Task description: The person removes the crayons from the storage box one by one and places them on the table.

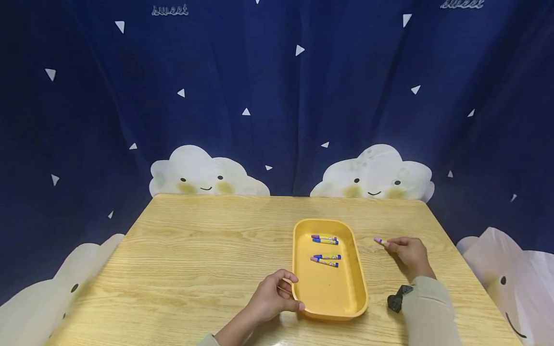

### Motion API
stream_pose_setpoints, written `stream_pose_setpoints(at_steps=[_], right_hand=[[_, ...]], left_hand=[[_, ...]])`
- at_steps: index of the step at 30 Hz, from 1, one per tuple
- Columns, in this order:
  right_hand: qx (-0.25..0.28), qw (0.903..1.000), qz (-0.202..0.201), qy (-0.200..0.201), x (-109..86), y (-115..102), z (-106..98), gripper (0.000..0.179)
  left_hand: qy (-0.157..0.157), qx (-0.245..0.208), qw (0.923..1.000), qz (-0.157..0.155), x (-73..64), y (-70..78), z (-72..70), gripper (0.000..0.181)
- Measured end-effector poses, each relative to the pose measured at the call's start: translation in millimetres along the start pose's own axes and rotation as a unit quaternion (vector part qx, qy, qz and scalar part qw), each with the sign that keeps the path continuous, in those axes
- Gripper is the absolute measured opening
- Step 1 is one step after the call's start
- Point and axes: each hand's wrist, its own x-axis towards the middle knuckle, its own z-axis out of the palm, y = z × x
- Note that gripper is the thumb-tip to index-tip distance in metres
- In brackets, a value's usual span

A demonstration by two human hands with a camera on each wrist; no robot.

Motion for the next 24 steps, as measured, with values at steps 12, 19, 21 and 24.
stream_pose_setpoints(at_steps=[12,19,21,24], right_hand=[[-0.147,0.9885,-0.031,0.019,2.3,2,-2,0.044],[-0.113,0.9923,-0.032,0.038,-1.4,-7,-6,0.046],[-0.085,0.9949,-0.027,0.046,-3.6,-11,-6,0.05],[-0.038,0.9986,-0.01,0.037,-3.9,-16,-6,0.062]], left_hand=[[-0.001,-0.002,1.0,-0.001,1.5,1.9,-0.9,0.049],[-0.002,0.001,1.0,0.0,2.2,2.7,-0.1,0.049],[-0.001,0.0,1.0,-0.002,1.5,2.3,0.1,0.049],[-0.001,-0.004,1.0,-0.008,0.5,1.2,-0.1,0.049]])
